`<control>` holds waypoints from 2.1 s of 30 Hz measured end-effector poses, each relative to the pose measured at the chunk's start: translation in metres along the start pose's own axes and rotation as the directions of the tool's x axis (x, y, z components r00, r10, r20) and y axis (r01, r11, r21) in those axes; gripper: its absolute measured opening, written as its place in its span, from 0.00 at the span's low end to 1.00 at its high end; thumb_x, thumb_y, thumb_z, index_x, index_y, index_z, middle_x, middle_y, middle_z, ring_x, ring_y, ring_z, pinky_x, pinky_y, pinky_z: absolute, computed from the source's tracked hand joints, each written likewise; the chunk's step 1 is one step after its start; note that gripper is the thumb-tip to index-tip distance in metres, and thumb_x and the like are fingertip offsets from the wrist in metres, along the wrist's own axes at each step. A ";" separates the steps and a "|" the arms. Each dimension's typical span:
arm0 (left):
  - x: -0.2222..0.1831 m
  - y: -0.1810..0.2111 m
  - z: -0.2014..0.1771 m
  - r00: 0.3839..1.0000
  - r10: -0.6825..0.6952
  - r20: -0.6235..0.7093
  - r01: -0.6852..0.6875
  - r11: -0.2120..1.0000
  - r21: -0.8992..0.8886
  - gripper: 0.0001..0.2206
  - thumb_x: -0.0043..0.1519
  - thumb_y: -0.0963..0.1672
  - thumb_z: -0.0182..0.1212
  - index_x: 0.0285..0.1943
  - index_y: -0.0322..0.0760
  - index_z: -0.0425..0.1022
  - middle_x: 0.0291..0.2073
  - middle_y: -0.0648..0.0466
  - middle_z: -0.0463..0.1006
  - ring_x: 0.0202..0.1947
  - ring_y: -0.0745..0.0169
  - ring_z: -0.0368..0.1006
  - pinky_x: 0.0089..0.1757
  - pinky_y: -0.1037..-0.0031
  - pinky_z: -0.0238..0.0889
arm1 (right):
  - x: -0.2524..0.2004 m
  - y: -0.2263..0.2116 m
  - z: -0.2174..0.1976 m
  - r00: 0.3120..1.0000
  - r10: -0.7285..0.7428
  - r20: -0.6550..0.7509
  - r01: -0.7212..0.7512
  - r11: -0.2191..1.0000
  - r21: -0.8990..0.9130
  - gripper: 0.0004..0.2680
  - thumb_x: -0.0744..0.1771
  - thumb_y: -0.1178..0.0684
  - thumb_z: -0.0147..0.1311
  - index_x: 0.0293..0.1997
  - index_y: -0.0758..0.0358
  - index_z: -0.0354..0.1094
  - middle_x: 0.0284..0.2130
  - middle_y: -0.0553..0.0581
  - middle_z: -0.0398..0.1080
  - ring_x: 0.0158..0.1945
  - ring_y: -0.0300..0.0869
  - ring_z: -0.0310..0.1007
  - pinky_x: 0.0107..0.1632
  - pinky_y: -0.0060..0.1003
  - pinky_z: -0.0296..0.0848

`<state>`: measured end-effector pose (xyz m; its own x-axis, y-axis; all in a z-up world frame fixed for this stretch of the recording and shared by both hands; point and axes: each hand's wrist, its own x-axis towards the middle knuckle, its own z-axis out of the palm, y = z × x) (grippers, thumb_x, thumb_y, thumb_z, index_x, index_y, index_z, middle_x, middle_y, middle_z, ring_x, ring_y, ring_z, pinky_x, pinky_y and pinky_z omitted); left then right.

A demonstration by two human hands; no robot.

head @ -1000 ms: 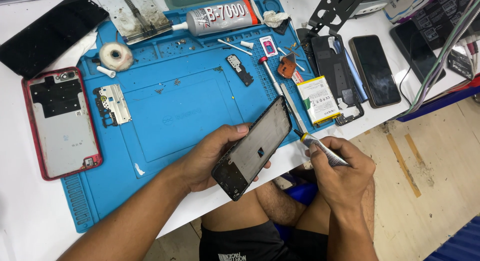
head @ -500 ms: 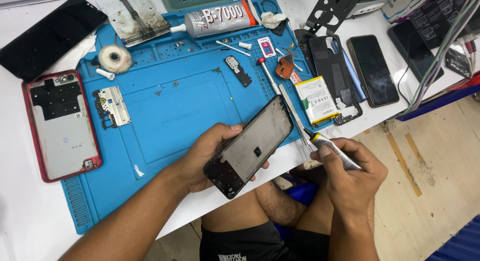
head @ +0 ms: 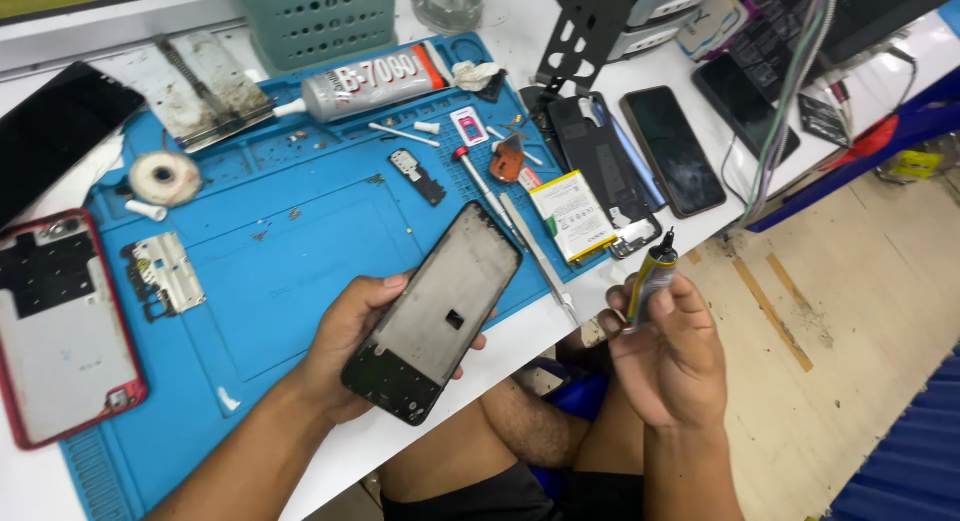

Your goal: Apply adhesive to the phone frame and attach a new screen

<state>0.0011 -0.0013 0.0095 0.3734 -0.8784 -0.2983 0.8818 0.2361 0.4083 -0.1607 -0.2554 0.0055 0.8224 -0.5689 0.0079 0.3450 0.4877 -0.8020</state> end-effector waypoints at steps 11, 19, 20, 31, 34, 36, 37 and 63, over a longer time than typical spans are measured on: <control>0.002 -0.001 -0.001 0.998 0.049 -0.050 -0.046 0.997 0.069 0.33 0.58 0.53 0.50 0.69 0.27 0.68 0.56 0.29 0.79 0.49 0.30 0.78 0.40 0.51 0.74 | -0.001 0.000 0.011 0.996 -0.064 -0.054 0.053 0.981 -0.186 0.07 0.65 0.63 0.60 0.44 0.69 0.67 0.38 0.66 0.75 0.38 0.47 0.75 0.46 0.42 0.75; 0.001 0.002 0.008 0.983 0.037 -0.180 -0.015 0.992 0.123 0.34 0.58 0.52 0.47 0.69 0.25 0.68 0.55 0.27 0.79 0.48 0.29 0.78 0.41 0.46 0.71 | 0.001 0.009 0.011 0.985 -0.153 -0.078 0.127 0.955 -0.268 0.13 0.64 0.65 0.60 0.52 0.73 0.64 0.40 0.72 0.75 0.43 0.50 0.77 0.48 0.41 0.80; 0.001 0.002 0.006 0.972 0.017 -0.232 0.014 0.991 0.132 0.35 0.59 0.53 0.46 0.69 0.25 0.69 0.52 0.24 0.80 0.41 0.28 0.76 0.40 0.48 0.69 | 0.002 0.008 0.012 0.989 -0.139 -0.047 0.120 0.949 -0.292 0.13 0.65 0.63 0.59 0.55 0.73 0.64 0.40 0.69 0.74 0.41 0.48 0.75 0.48 0.39 0.78; 0.012 -0.008 -0.026 0.994 0.109 -0.011 -0.109 0.994 0.028 0.35 0.61 0.56 0.60 0.72 0.29 0.66 0.59 0.34 0.81 0.52 0.38 0.82 0.44 0.51 0.79 | 0.013 0.005 0.019 0.994 -0.106 -0.037 0.087 0.934 -0.347 0.17 0.68 0.57 0.56 0.63 0.75 0.65 0.37 0.56 0.68 0.35 0.41 0.71 0.42 0.32 0.74; 0.016 -0.007 -0.030 0.982 0.138 0.132 -0.133 0.990 -0.041 0.34 0.66 0.55 0.64 0.73 0.30 0.61 0.60 0.34 0.79 0.54 0.38 0.82 0.46 0.52 0.80 | 0.015 0.006 0.019 0.993 -0.109 -0.035 0.093 0.944 -0.318 0.16 0.68 0.57 0.55 0.62 0.77 0.65 0.36 0.57 0.69 0.34 0.40 0.70 0.42 0.34 0.74; 0.019 -0.006 -0.034 0.961 0.148 0.234 -0.137 0.989 -0.063 0.33 0.69 0.53 0.64 0.73 0.27 0.58 0.62 0.33 0.76 0.55 0.37 0.79 0.47 0.50 0.79 | 0.015 0.008 0.018 0.994 -0.111 -0.021 0.100 0.956 -0.277 0.16 0.68 0.58 0.55 0.61 0.78 0.65 0.36 0.58 0.68 0.34 0.41 0.68 0.40 0.35 0.71; 0.018 -0.007 -0.034 0.962 0.147 0.231 -0.136 0.989 -0.062 0.33 0.69 0.53 0.64 0.73 0.27 0.58 0.62 0.33 0.76 0.55 0.37 0.79 0.47 0.50 0.79 | 0.016 0.007 0.018 0.994 -0.108 -0.022 0.098 0.956 -0.276 0.16 0.68 0.58 0.55 0.61 0.78 0.65 0.36 0.58 0.68 0.34 0.41 0.68 0.40 0.35 0.71; -0.013 0.013 0.036 0.957 0.230 -0.178 -0.214 0.971 0.107 0.22 0.61 0.54 0.54 0.46 0.30 0.70 0.29 0.42 0.70 0.34 0.49 0.73 0.43 0.47 0.78 | 0.111 0.026 0.038 0.910 -0.330 0.252 0.415 0.756 -0.507 0.12 0.68 0.59 0.55 0.56 0.75 0.67 0.35 0.61 0.67 0.38 0.42 0.68 0.44 0.37 0.70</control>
<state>-0.0024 -0.0014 0.0500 0.6117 -0.7118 -0.3453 0.7456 0.3727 0.5524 -0.0432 -0.2811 0.0082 0.7482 -0.5115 0.4225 0.3725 -0.2030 -0.9055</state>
